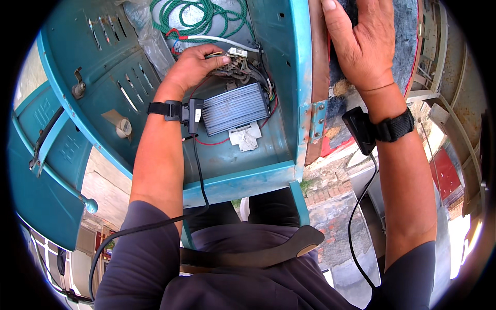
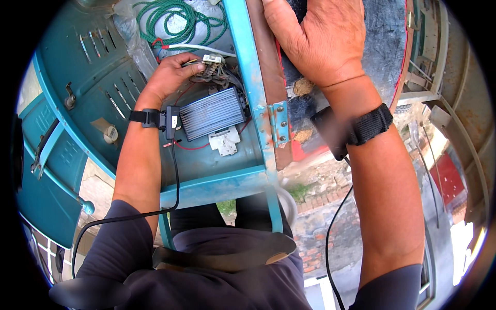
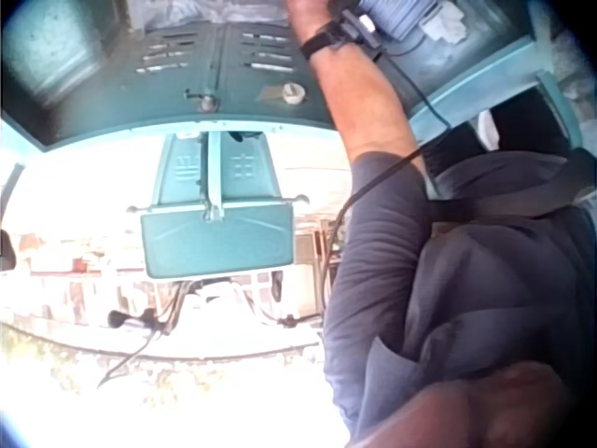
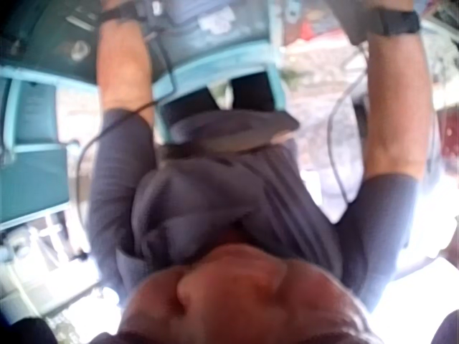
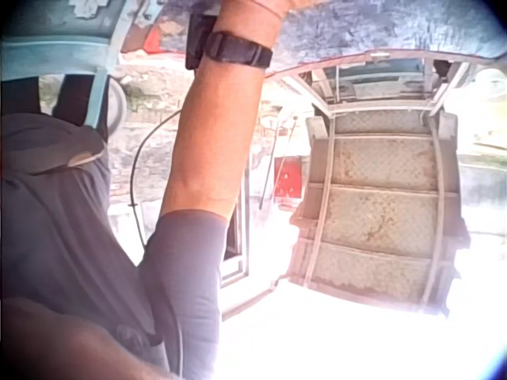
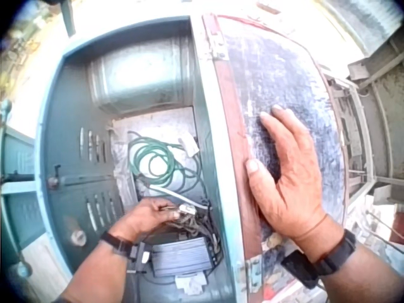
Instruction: The person works on the wiring inside the open compartment of a teal three-wheeled vehicle, handling wires and a terminal block. They briefly walk indoors to retrieve a roll of black tape from a workbench, then return to the vehicle to continue adjusting the wiring.
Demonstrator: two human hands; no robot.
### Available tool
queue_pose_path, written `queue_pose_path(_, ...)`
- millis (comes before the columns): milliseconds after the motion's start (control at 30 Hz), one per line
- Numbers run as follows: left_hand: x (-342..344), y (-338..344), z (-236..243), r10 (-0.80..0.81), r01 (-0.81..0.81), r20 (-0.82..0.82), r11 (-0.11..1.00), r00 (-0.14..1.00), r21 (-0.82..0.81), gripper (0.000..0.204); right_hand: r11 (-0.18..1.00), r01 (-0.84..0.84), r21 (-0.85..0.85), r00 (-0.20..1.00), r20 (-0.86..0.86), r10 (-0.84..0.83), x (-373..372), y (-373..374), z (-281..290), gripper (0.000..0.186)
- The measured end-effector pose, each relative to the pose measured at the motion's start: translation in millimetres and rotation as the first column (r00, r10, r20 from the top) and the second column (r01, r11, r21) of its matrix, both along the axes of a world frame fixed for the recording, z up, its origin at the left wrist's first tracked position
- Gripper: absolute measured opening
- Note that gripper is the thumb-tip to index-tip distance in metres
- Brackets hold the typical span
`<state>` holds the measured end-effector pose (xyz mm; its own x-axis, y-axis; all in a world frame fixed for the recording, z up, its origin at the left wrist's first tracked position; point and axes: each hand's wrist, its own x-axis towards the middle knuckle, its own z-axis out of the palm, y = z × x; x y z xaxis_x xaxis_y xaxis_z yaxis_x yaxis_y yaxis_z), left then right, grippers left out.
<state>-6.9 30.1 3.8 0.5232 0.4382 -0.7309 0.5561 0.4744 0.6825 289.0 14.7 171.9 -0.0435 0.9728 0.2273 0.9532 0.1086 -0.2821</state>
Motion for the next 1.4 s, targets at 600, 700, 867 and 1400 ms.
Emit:
queue_pose_path(600, 15, -19, -21, 0.34, -0.328, 0.031, 0.925, 0.94, -0.194, 0.037, 1.0, 0.009, -0.023, 1.0, -0.009, -0.009, 0, 0, 1, 0.057)
queue_pose_path(700, 11, -23, -24, 0.386, -0.365, 0.053, 0.904, 0.921, -0.224, 0.039, 0.999, -0.022, 0.041, 1.0, -0.016, 0.023, 5, 0, -7, 0.057)
queue_pose_path(867, 2, -21, -26, 0.368, -0.338, 0.068, 0.902, 0.927, -0.269, 0.036, 1.0, 0.013, -0.014, 1.0, -0.002, -0.013, 2, 0, -1, 0.058)
queue_pose_path(1400, -1, -20, -24, 0.344, -0.327, 0.054, 0.922, 0.937, -0.207, 0.035, 0.998, -0.034, 0.059, 0.999, -0.002, 0.034, 5, -1, -8, 0.057)
